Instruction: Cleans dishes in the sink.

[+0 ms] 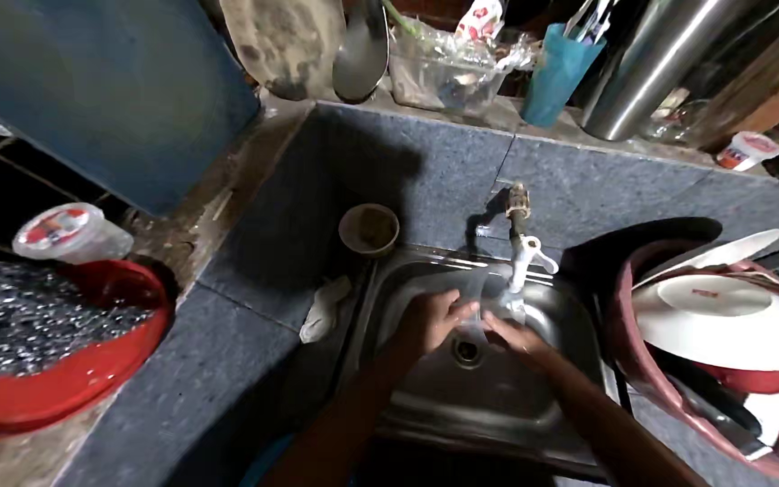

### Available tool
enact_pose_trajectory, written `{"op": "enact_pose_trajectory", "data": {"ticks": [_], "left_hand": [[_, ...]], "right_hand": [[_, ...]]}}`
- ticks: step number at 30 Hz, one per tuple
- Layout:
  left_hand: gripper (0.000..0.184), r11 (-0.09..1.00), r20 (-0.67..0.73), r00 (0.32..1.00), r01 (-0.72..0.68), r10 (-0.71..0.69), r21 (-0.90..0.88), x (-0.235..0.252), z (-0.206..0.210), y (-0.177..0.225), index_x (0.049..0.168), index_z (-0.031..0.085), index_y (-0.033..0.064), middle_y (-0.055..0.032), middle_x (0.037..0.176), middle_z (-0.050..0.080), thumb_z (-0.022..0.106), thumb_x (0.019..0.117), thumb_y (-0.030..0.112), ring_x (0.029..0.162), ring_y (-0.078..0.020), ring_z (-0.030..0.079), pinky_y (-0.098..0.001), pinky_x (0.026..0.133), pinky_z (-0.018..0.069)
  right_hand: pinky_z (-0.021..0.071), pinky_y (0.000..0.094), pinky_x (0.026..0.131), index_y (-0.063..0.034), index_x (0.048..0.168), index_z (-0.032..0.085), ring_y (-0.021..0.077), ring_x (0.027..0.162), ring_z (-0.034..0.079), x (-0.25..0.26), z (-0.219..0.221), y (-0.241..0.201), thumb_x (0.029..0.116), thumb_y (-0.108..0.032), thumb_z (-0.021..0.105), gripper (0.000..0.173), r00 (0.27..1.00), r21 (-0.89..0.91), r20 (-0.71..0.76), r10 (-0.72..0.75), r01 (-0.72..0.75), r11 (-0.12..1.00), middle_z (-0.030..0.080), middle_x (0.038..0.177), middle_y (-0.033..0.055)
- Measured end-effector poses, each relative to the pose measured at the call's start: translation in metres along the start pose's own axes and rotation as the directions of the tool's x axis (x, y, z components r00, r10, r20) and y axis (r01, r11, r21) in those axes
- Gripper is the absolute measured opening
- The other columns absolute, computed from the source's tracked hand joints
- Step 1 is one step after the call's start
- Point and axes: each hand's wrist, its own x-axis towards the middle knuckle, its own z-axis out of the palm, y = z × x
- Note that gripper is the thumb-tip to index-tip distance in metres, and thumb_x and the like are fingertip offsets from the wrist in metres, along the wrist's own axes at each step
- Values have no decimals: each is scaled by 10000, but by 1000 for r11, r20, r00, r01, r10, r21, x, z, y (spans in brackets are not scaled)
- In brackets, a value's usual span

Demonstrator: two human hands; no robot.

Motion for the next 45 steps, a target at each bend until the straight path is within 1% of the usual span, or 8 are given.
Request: {"op": "enact_pose_trajectory", "data": {"ticks": [3,7,13,23,28,33,38,45], "left_hand": [[484,995,-57,994,-91,89,-35,8,9,7,1095,683,-44,-221,973,697,413,1109,358,956,-335,686,-527,910,526],[467,995,-8,995,-100,100,-13,-5,-3,20,1490,499,78,-180,1480,531,396,1111,331,1387,-344,487,-618,1167,315],[480,956,-17,982,188,-189,227,-168,-75,5,1474,533,89,-159,1450,572,458,1090,367,1342,-308,553,-524,1140,418],[1185,835,-88,913,401,-399,376,-318,-6,-36,1611,348,197,-221,1686,181,921,637,552,1514,-573,106,-822,1066,247],[1240,803,-254,938,336,-237,492,-312,13,-57,1580,410,258,-180,1674,259,984,510,506,1500,-549,217,-800,1026,330],[1207,766,-242,952,294,-185,571,-290,8,-56,1564,439,233,-225,1636,318,996,514,446,1466,-560,287,-765,1029,363],[932,866,-196,970,220,-145,449,-269,-2,-49,1545,473,195,-233,1537,462,814,745,531,1453,-556,313,-757,1077,322],[888,949,-352,930,9,108,315,-142,5,-16,1502,507,99,-292,1441,524,826,757,462,1316,-503,508,-637,1075,423]], "right_hand": [[465,354,1118,4,1414,565,167,1277,606,-14,6,20,1020,-335,575,520,974,-295,-43,-221,199,935,646,1367,136],[540,333,1002,32,1271,636,139,1071,697,-23,8,37,1083,-177,476,324,928,-219,-345,-139,65,974,734,1145,116],[604,305,830,51,1262,583,136,908,727,-42,-11,41,1103,-154,428,302,887,53,-460,-37,70,996,734,1070,113],[571,388,939,1,1197,661,171,978,715,-77,-9,15,1091,-200,469,297,890,-386,-441,-113,-74,919,730,1068,115],[496,638,962,-22,1253,679,419,1074,690,-116,7,-14,1085,-275,504,351,931,-758,-359,-62,-252,601,730,1109,213],[497,651,931,-70,1296,671,475,1080,672,-139,9,-13,1094,-334,450,399,948,-901,-265,175,-308,305,716,1107,255],[511,628,942,-59,1279,688,454,1077,685,-160,7,8,1094,-321,460,393,959,-896,-223,176,-273,351,726,1113,238],[458,567,1076,-65,1362,648,411,1213,634,-170,0,14,1043,-394,567,465,975,-863,-177,135,-220,456,699,1240,213]]}}
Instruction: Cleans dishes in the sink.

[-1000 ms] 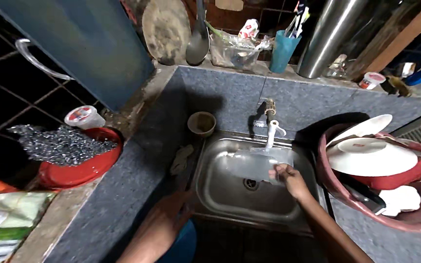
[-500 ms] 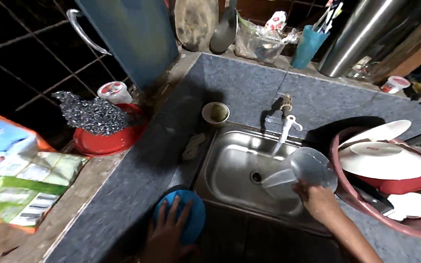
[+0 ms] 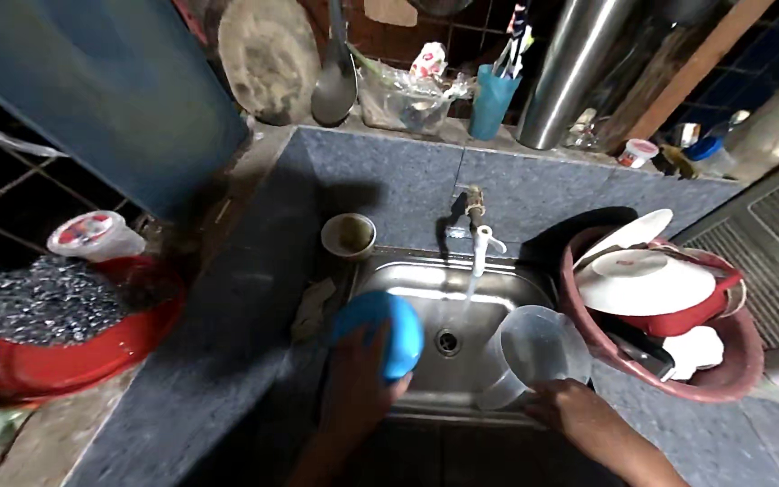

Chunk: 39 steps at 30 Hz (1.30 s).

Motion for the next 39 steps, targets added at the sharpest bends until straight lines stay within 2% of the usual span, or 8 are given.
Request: {"op": "enact_pose_trajectory", "data": {"ticks": [8,13,19,24,27,31,34,39], "left_hand": [[920,954,310,948,33,65,-299,121,129,50,1529,434,91,-233,1534,445,886,741,229,1463,-391,370,-521,1231,272],[966,897,244,961,-11,132,-442,124,137,56,1527,410,44,-217,1544,441,903,710,194,1476,-349,366,-473,1242,269],[809,654,359,922,180,149,-735,117,138,10,1541,370,-13,-241,1506,473,733,924,364,1380,-304,490,-427,1143,426],[473,884,485,874,244,-22,-399,132,128,24,1279,613,-4,-206,1246,652,466,1083,401,1191,-322,629,-509,1044,479],[520,902,190,967,228,-168,-367,125,143,36,1153,726,5,-218,1209,681,475,1062,451,1215,-367,606,-535,1080,427],[546,288,290,819,469,-495,-835,128,158,31,1442,472,-45,-240,1471,497,503,1080,363,1383,-315,473,-452,1156,397],[580,-209,548,785,507,-289,-836,125,165,16,1500,462,103,-122,1422,592,284,1107,491,1293,-211,582,-439,1073,501],[724,79,438,724,558,-533,-826,132,154,24,1410,574,35,-195,1396,607,206,1090,571,1322,-276,570,-504,1113,460]], "right_hand": [[505,482,1054,-31,1222,717,304,1183,663,55,-59,-27,1046,-159,526,289,831,115,-556,-3,80,990,707,1235,154],[403,576,1137,-87,1541,436,376,1343,543,162,-85,-13,1037,-461,564,641,968,282,-209,138,-75,956,575,1427,227],[527,445,979,-8,1365,565,243,1106,637,206,-84,-26,919,-123,744,495,996,718,-5,88,-57,694,649,1230,187],[526,407,949,-21,1354,574,197,1069,633,201,-82,-39,956,-149,707,439,985,730,75,153,-159,665,648,1217,151],[557,359,855,-6,1287,586,155,942,654,199,-82,-35,979,-121,657,336,986,808,90,141,-155,568,670,1080,110],[587,339,775,-14,1186,613,146,848,684,194,-83,-31,997,-87,608,203,987,919,97,128,-138,370,699,963,83],[523,365,964,-21,1304,606,170,1078,640,192,-80,-41,1033,-252,606,355,985,760,-4,172,-109,641,673,1179,124],[333,567,1193,-127,1541,462,372,1447,422,205,-57,-57,1045,-620,373,705,960,47,-268,78,-67,997,462,1549,202]]}}
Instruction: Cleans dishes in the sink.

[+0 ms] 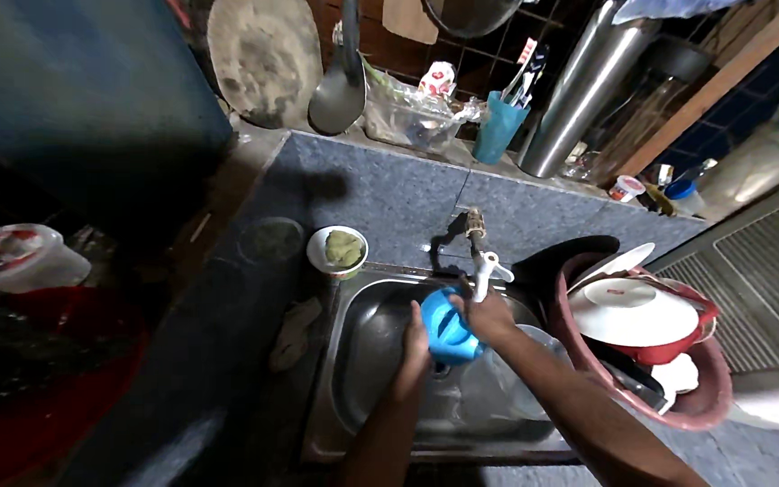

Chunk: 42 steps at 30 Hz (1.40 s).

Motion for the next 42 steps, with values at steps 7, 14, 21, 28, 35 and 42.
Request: {"op": "enact_pose_trajectory", "data": {"ticks": [7,14,21,28,35,42], "left_hand": [[569,986,-113,992,-29,48,164,-3,7,11,1373,548,-79,-293,1369,577,231,1146,335,1309,-357,549,-508,1111,430],[409,957,-1,986,-162,167,242,-5,8,15,1358,553,-93,-280,1304,615,333,1130,166,1237,-321,594,-451,1079,466],[351,982,-24,999,-51,48,-181,-1,2,12,1363,522,-57,-195,1221,622,364,1116,136,1066,-206,612,-371,931,521],[770,635,82,995,31,51,-772,21,-6,-6,1465,459,85,-162,1352,607,110,1056,637,1214,-260,606,-504,992,521],[506,876,-96,994,-9,-43,-483,22,0,-34,1432,497,10,-201,1341,619,475,1089,382,1210,-284,623,-486,1015,527],[404,872,110,939,-345,327,347,-2,-4,-22,1449,505,-56,-256,1504,490,447,1071,71,1419,-332,468,-430,1198,357]], "right_hand": [[149,569,1259,-190,1638,276,309,1570,192,20,9,0,1046,-660,247,756,994,-73,82,-72,78,994,234,1699,104],[212,513,1261,-176,1563,440,237,1540,293,13,10,-12,1115,-438,263,548,987,4,19,-157,157,988,409,1625,43],[135,598,1260,-159,1579,414,292,1580,177,-1,27,-19,1108,-355,326,518,844,-215,129,-520,536,817,310,1677,60],[383,552,1164,-78,1587,347,377,1405,473,-6,6,-9,1019,-490,583,740,994,452,98,50,-89,887,482,1520,231],[586,354,779,-21,1268,582,175,881,679,0,1,1,1073,-232,533,292,932,916,330,148,-354,187,682,1017,108],[552,349,737,-8,1172,585,161,817,633,1,-7,4,1089,-178,462,226,912,920,327,248,-367,135,639,948,92]]}}
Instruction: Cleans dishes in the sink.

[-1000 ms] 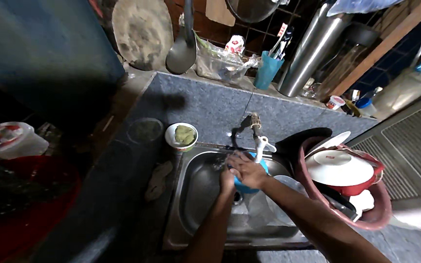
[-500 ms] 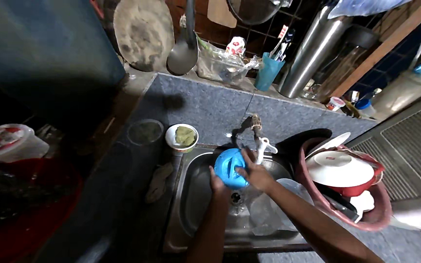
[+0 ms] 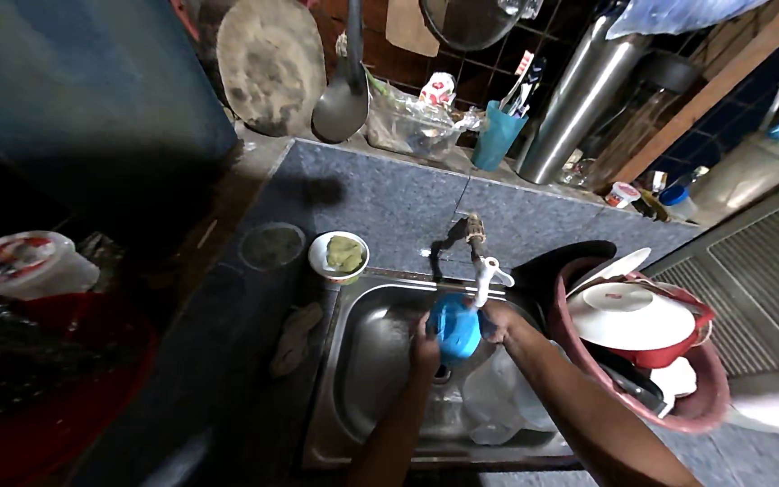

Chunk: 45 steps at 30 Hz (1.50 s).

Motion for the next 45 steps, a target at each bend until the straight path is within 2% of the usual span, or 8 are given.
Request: {"op": "enact_pose_trajectory", "data": {"ticks": [3,7,17,24,29,36,41,45], "left_hand": [[503,967,169,958,-246,233,60,-18,-12,0,1472,510,-15,-220,1528,484,500,1059,273,1440,-278,455,-415,1204,356],[1085,880,430,867,-390,251,272,-33,-21,10,1632,254,94,-199,1617,366,792,811,556,1487,-329,373,-483,1214,333],[662,989,225,963,135,-145,59,-16,-9,15,1575,216,-40,-294,1480,477,520,1073,265,1351,-321,533,-447,1132,432],[532,954,76,959,280,-273,-111,-3,-15,20,1534,331,-6,-283,1446,501,440,1101,283,1324,-361,524,-519,1091,445],[553,974,50,979,189,-197,121,7,-62,46,1489,467,54,-250,1364,593,495,1074,419,1289,-360,564,-560,1072,443],[628,969,11,976,218,-218,-115,18,-82,55,1505,453,92,-224,1361,589,540,1036,501,1187,-328,625,-536,923,554],[450,795,164,908,417,-386,-440,16,-65,37,1495,398,73,-233,1331,584,397,1119,321,1089,-335,662,-474,829,594],[397,892,165,914,400,-371,-210,10,-36,11,1445,454,-33,-262,1331,585,428,1104,167,1153,-326,639,-477,942,563]], "right_hand": [[565,316,673,-9,1118,595,130,736,639,2,-9,-3,1087,-147,443,207,999,-47,-7,-34,33,998,645,858,67],[562,308,679,8,1128,579,131,738,632,2,-10,-6,1084,-106,432,191,999,27,-38,-38,39,999,635,857,73],[561,305,729,33,1287,474,171,823,663,1,12,4,1118,-118,320,274,996,122,-4,89,-88,989,644,1010,133],[526,267,738,4,1243,610,102,835,636,5,9,2,1045,-40,516,223,980,-581,192,60,64,812,673,1059,83],[485,500,1052,12,1289,632,323,1175,632,14,-5,8,1025,-142,564,313,980,-789,123,-159,193,583,654,1257,225],[555,303,735,-2,1289,594,130,777,652,16,2,3,1084,-210,493,309,991,-692,84,108,-20,722,678,1000,106],[570,315,731,-11,1347,526,160,828,658,4,-6,-13,1111,-225,430,333,993,-434,40,111,-83,897,640,1071,125],[553,318,724,-36,1365,529,152,842,631,0,-21,-25,1082,-142,480,306,998,-506,66,0,34,862,624,1091,120]]}}
